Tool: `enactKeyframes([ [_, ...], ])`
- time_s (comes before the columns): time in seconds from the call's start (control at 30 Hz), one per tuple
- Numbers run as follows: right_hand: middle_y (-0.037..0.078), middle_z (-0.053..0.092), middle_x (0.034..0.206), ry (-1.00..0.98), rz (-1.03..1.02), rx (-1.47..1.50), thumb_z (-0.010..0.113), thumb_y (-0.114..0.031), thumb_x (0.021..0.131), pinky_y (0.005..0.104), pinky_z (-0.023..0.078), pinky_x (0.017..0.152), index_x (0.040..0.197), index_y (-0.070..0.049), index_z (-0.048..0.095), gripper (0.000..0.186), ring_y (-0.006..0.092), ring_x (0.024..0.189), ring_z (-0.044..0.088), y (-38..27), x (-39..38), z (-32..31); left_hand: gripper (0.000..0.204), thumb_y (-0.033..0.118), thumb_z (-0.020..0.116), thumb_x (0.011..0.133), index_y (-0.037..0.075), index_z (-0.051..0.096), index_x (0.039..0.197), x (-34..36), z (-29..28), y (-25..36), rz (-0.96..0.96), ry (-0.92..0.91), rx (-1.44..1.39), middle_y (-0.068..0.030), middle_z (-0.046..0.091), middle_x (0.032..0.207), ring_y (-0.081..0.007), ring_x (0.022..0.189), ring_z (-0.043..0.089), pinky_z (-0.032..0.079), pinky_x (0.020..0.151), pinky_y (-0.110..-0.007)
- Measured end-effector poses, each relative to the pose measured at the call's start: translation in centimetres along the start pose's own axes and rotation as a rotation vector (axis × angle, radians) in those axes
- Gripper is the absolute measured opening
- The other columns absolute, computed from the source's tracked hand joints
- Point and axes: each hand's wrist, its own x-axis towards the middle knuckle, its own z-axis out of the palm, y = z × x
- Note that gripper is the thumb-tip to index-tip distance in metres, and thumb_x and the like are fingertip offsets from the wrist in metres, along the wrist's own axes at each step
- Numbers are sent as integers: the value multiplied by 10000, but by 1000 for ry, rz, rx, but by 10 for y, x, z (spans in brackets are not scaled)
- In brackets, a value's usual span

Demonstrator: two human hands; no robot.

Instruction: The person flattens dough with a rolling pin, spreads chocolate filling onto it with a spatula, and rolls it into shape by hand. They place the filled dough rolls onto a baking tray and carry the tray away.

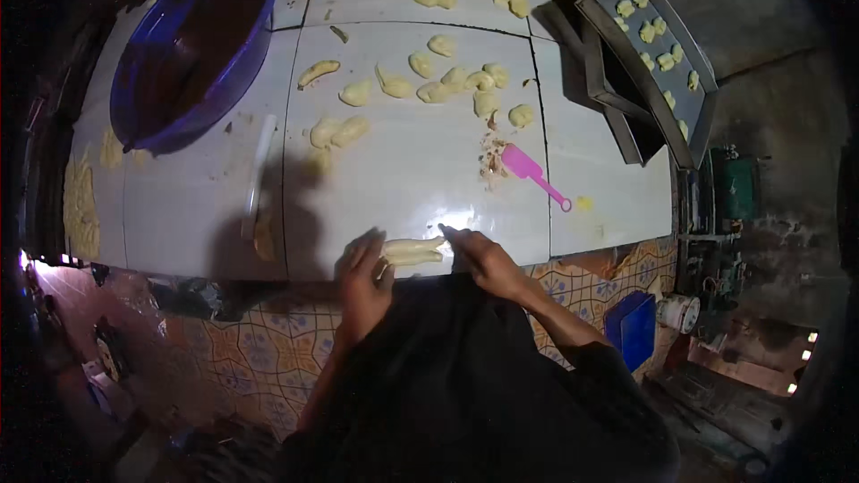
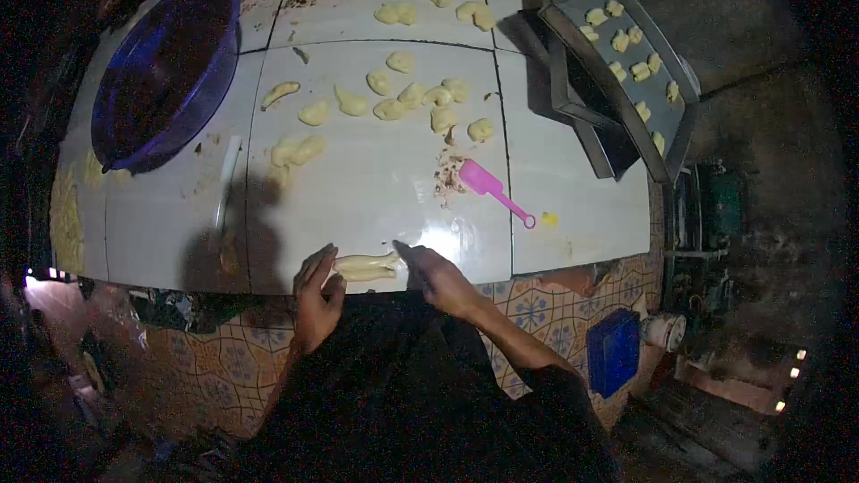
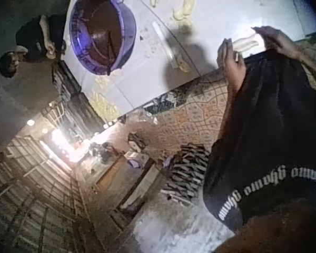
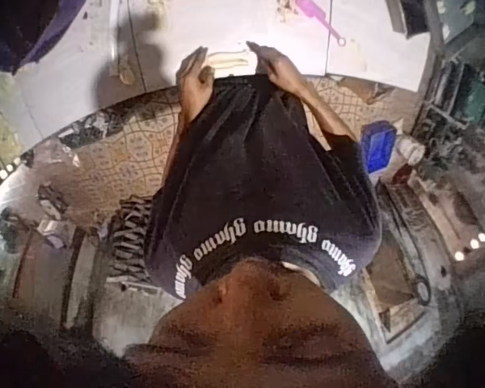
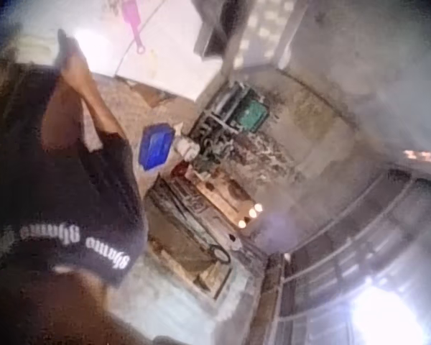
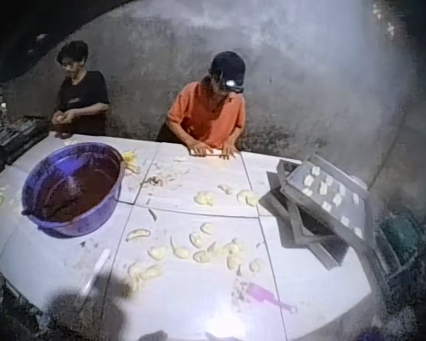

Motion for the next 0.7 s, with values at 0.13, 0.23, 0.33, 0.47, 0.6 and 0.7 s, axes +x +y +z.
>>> enactKeyframes([
  [0.13, 222, 651, 1116, 50, -54, -178, 602, -10, 862, 450, 515, 867, 1446, -20, 462, 601, 341, 985, 630, -18, 5, 0, 470, -31, 640, 854, -34, 567, 1318, -11, 3, 1, -162, 73, -59, -208, 598, 1259, -335, 1146, 584, 491, 976, -408],
  [0.23, 204, 560, 1333, 259, -378, -310, 699, -213, 879, 437, 538, 919, 1430, -48, 482, 615, 359, 1106, 592, -18, 27, 3, 419, -27, 620, 868, -56, 570, 1283, -13, 18, -3, -352, 61, -316, -212, 566, 1255, -313, 1100, 587, 485, 952, -407],
  [0.33, 220, 496, 1363, 67, -329, -295, 688, -245, 896, 434, 532, 948, 1411, -53, 490, 584, 366, 1148, 553, 3, 38, 35, 347, 98, 596, 931, -55, 584, 1243, -13, 48, -15, -130, 202, -48, -233, 596, 1193, -361, 1027, 613, 476, 947, -418],
  [0.47, 203, 600, 1230, 136, -623, -29, 682, -62, 814, 447, 490, 970, 1305, -6, 597, 501, 368, 1150, 565, 49, 57, 76, 286, 97, 531, 955, -47, 664, 1163, 0, 35, 7, -401, -54, -337, -164, 690, 1073, -281, 1108, 627, 528, 879, -418],
  [0.6, 145, 577, 1379, -220, 23, 1043, 467, -253, 1049, 377, 478, 987, 1438, 11, 471, 470, 272, 1182, 603, 70, 10, 15, 389, 105, 562, 933, 3, 594, 1307, 15, 56, 40, -91, -122, -239, -151, 654, 1226, -293, 1166, 611, 520, 945, -404],
  [0.7, 139, 481, 1485, -75, 258, 1753, 302, -216, 1086, 342, 499, 939, 1535, -14, 309, 493, 238, 1225, 575, 74, -52, -84, 417, 68, 519, 968, -39, 507, 1371, 42, 81, 179, -404, -3, -1095, -149, 578, 1351, -266, 1206, 606, 547, 946, -333],
])
